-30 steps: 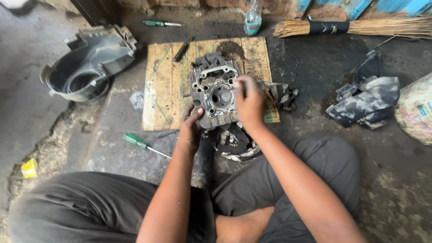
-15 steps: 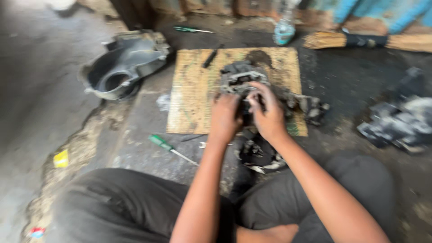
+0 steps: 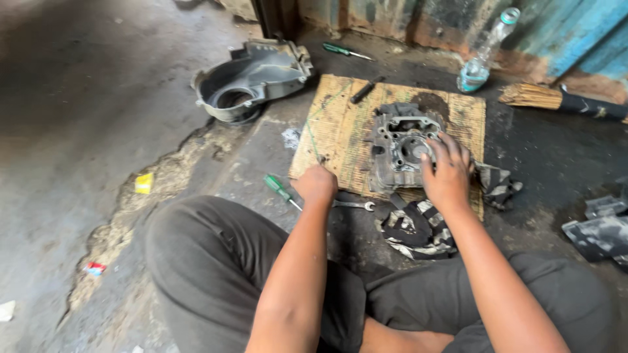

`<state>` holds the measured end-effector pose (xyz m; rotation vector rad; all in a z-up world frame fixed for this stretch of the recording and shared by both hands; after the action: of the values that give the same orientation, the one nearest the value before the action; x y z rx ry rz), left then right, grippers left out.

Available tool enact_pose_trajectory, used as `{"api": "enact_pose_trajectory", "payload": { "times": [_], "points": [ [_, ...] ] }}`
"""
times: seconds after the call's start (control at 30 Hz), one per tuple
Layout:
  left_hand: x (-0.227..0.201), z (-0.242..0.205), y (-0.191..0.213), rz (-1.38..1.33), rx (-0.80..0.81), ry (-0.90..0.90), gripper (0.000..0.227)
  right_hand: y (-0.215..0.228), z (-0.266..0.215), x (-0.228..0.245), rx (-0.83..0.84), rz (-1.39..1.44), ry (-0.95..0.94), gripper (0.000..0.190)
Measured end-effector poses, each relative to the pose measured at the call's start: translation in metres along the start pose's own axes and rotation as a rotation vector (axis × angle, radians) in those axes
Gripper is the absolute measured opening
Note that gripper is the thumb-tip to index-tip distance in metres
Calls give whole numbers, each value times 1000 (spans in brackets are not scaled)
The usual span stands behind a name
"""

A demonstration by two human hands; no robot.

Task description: The person sits on the floor and cleans a disassembled engine cylinder block using a rag. They wipe the exterior surfaces and the interior bore of the cylinder, rotating the block to access different areas. The person also uses a small metal tool to scrape or clean specific spots inside the cylinder.

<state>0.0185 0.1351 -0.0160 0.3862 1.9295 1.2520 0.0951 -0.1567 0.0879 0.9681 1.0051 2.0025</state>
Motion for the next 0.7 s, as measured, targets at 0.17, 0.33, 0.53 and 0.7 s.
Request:
{"api": "enact_pose_trajectory", "payload": {
  "times": [0.17, 0.33, 0.53, 0.7],
  "points": [
    [15, -2, -8, 103, 50, -28, 34, -1, -10, -5, -44, 26, 69, 38],
    [44, 35, 22, 357, 69, -62, 25, -3, -11, -9, -35, 13, 57, 35],
    [61, 57, 27, 502, 155, 96, 23, -2, -10, -2, -17, 16, 27, 36],
    [31, 46, -10, 623, -148, -17, 26, -3, -6, -3, 1, -1, 14, 39]
  ]
}}
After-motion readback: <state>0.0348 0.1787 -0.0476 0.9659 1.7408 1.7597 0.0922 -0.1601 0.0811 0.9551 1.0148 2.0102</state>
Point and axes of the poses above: each hand's wrist, its own z-axis towards the middle knuckle, its own y-axis out of the back of the hand, x = y × z, the point moved 7 cm from there along z, towards the middle knuckle, and after that the axes turned 4 degrees about -z, right-handed, at the moved point
